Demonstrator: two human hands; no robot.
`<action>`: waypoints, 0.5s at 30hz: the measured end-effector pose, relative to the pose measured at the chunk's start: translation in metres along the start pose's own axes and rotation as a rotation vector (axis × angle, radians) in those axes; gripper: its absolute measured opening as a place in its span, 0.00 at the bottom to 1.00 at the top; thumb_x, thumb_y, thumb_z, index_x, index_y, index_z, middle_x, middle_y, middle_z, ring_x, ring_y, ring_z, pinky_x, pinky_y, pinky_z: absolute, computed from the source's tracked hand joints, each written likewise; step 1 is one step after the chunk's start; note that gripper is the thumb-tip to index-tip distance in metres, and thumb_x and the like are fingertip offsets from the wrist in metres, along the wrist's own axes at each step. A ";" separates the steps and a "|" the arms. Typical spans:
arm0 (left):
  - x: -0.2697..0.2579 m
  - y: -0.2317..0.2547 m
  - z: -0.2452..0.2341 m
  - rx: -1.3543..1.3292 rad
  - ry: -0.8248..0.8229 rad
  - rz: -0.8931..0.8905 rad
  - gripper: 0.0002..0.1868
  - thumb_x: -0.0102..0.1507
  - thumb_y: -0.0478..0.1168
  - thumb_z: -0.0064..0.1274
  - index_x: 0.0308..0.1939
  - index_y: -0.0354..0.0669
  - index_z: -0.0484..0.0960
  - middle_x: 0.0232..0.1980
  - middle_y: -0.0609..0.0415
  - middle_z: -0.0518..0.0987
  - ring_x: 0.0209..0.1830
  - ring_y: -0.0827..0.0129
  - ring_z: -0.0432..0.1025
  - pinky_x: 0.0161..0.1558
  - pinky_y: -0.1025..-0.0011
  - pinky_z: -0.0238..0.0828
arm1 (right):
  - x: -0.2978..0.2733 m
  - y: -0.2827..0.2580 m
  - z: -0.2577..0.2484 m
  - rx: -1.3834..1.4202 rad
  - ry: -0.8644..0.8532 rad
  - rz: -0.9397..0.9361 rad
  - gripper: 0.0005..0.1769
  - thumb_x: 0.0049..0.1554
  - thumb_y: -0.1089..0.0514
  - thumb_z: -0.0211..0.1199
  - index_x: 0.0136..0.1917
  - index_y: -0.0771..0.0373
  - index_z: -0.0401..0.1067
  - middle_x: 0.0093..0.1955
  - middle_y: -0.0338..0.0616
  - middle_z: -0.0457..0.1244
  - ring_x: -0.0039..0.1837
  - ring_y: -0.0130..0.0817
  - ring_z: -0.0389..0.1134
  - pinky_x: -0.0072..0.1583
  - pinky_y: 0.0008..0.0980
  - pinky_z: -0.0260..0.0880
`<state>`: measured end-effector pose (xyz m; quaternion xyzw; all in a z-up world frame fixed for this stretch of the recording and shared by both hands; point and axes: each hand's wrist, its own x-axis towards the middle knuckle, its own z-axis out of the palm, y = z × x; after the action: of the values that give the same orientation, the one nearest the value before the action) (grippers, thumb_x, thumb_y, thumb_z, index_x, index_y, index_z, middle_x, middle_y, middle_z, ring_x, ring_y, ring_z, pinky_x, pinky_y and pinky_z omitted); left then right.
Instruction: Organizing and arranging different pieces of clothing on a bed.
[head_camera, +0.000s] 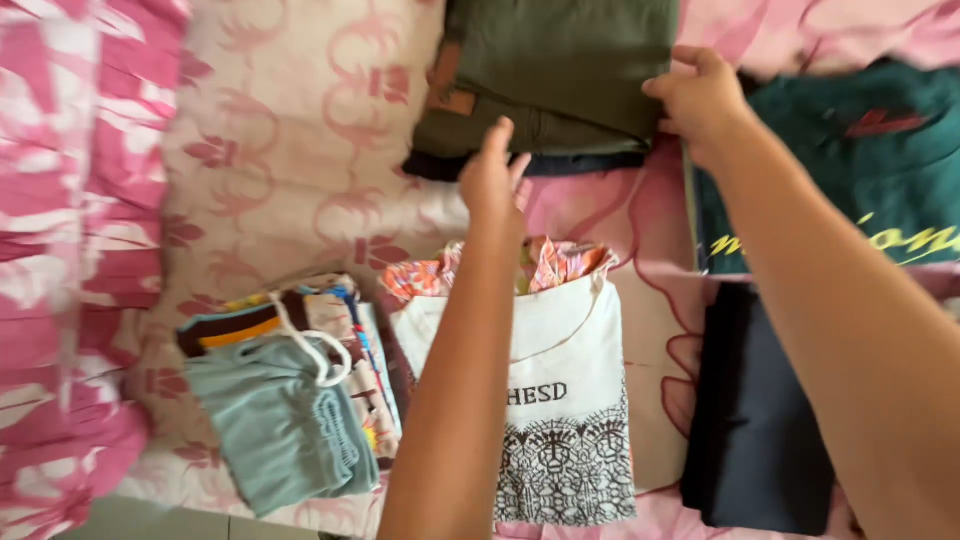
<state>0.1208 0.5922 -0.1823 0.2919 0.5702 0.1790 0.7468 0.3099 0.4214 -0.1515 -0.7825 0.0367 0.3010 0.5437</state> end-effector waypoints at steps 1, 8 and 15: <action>0.000 0.002 -0.002 0.009 0.004 -0.009 0.29 0.49 0.56 0.71 0.39 0.38 0.79 0.33 0.53 0.76 0.35 0.62 0.78 0.32 0.66 0.70 | 0.011 0.026 0.002 0.001 0.003 0.013 0.33 0.55 0.64 0.69 0.71 0.54 0.61 0.56 0.42 0.68 0.55 0.37 0.70 0.54 0.43 0.73; 0.031 0.038 -0.027 0.020 0.141 0.574 0.31 0.53 0.45 0.74 0.54 0.39 0.75 0.49 0.56 0.80 0.40 0.72 0.75 0.32 0.74 0.72 | 0.029 0.061 0.013 0.106 -0.018 -0.599 0.23 0.57 0.76 0.70 0.63 0.67 0.69 0.62 0.46 0.70 0.64 0.36 0.73 0.66 0.32 0.75; 0.009 0.028 -0.058 0.040 -0.003 0.536 0.20 0.60 0.34 0.63 0.55 0.39 0.76 0.50 0.49 0.82 0.41 0.65 0.78 0.29 0.68 0.79 | 0.022 0.085 0.025 -0.136 0.200 -0.660 0.21 0.58 0.73 0.76 0.51 0.65 0.63 0.47 0.37 0.61 0.49 0.31 0.65 0.53 0.29 0.71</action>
<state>0.0700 0.6325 -0.1814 0.4471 0.4751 0.3586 0.6677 0.2844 0.4144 -0.2382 -0.8124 -0.1853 0.0326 0.5520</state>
